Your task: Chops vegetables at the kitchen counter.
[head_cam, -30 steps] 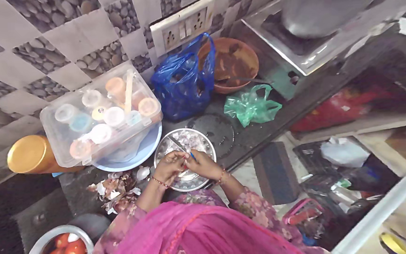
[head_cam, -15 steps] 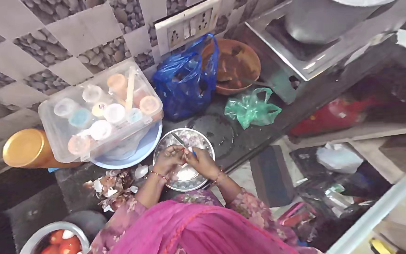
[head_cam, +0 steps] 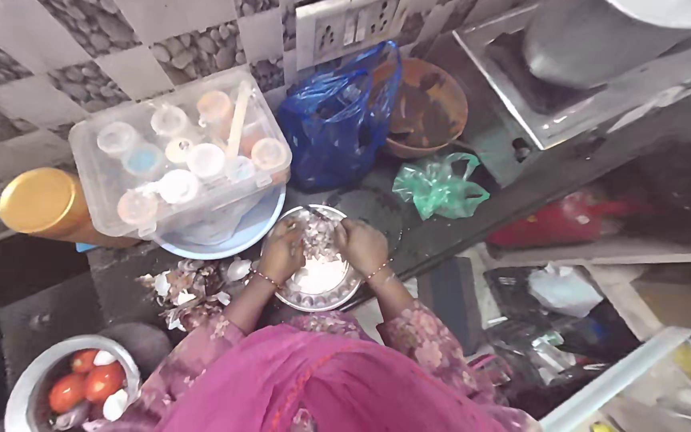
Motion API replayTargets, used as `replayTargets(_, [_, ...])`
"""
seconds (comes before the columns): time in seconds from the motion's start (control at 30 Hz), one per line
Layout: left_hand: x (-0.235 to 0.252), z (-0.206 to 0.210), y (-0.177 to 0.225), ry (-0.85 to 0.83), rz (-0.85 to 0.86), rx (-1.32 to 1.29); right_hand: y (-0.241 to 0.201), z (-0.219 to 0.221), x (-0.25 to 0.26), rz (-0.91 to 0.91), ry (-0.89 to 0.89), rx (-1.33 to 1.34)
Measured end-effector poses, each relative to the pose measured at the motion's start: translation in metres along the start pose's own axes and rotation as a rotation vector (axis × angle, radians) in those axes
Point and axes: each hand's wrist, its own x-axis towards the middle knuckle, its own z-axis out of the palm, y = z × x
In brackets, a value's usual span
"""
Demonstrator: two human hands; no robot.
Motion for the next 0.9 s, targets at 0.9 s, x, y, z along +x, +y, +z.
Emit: replayTargets(0.9, [-0.008,0.003,0.040,-0.646,-0.299,0.634,0.040,0.033,-0.072,-0.080,0.157,0.595])
